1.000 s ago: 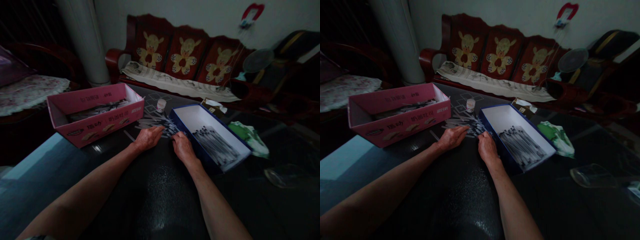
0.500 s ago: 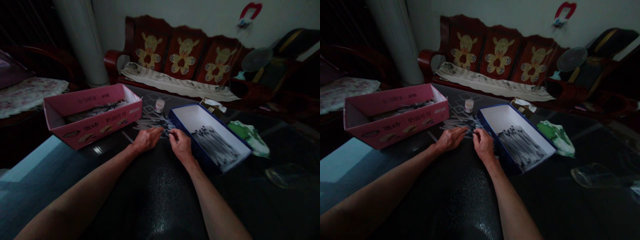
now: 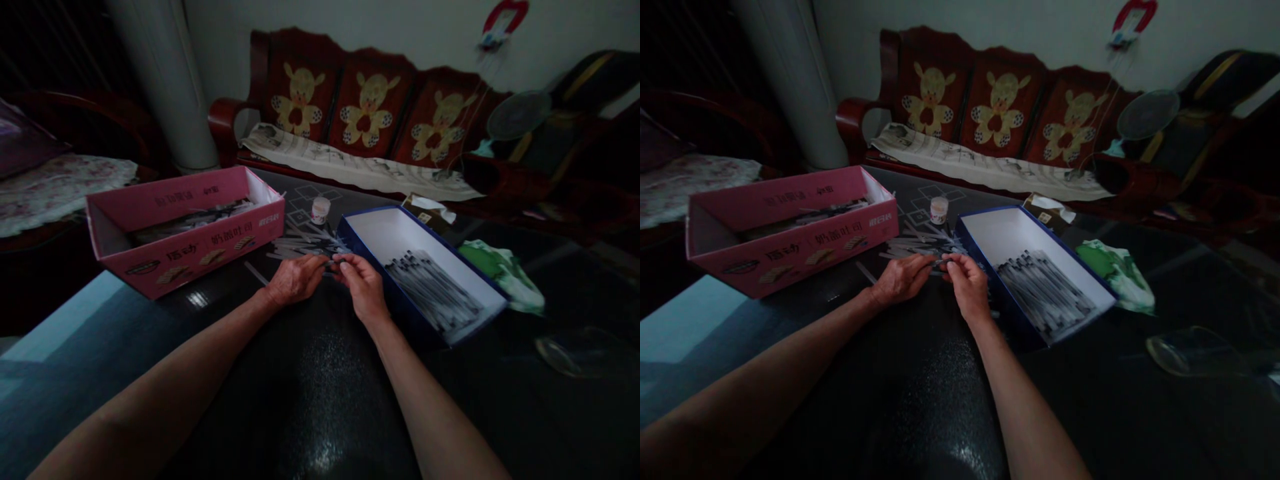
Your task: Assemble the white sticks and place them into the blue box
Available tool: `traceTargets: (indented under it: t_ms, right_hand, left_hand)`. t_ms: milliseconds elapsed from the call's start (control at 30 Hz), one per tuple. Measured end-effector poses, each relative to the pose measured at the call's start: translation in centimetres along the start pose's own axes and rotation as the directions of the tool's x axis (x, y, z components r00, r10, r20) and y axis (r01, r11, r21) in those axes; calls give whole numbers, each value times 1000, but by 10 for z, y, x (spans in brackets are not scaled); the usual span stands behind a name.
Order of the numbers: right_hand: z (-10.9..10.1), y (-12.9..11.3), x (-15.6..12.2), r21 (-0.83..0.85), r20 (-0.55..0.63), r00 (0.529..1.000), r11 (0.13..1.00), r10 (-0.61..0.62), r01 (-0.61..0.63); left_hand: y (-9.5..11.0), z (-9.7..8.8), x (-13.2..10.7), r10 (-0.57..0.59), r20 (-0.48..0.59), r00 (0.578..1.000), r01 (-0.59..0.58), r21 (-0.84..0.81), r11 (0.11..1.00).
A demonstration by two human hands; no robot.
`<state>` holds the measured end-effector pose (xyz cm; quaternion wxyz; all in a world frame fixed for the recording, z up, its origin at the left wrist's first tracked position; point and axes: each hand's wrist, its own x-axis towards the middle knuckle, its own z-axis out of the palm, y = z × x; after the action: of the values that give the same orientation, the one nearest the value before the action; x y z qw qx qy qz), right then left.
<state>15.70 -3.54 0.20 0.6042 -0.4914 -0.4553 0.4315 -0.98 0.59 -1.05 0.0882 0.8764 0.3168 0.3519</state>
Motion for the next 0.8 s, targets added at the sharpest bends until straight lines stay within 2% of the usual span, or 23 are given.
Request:
traceTargets:
  t_ms: [133, 367, 633, 800]
  right_hand:
    - [3, 1, 1, 156, -4, 994, 982, 108, -106]
    - [4, 3, 1, 197, -2, 992, 973, 126, -123]
    - [0, 8, 1, 19, 47, 997, 998, 61, -62]
    - [-2, 4, 1, -113, 75, 997, 994, 4, 4]
  left_hand:
    - [1, 0, 0, 6, -8, 1000, -6, -1, 1000]
    - [3, 0, 1, -3, 12, 1000, 4, -24, 1000]
    - [0, -1, 0, 23, 22, 1000, -22, -17, 1000]
    - [-2, -4, 2, 87, 39, 995, -88, 26, 996]
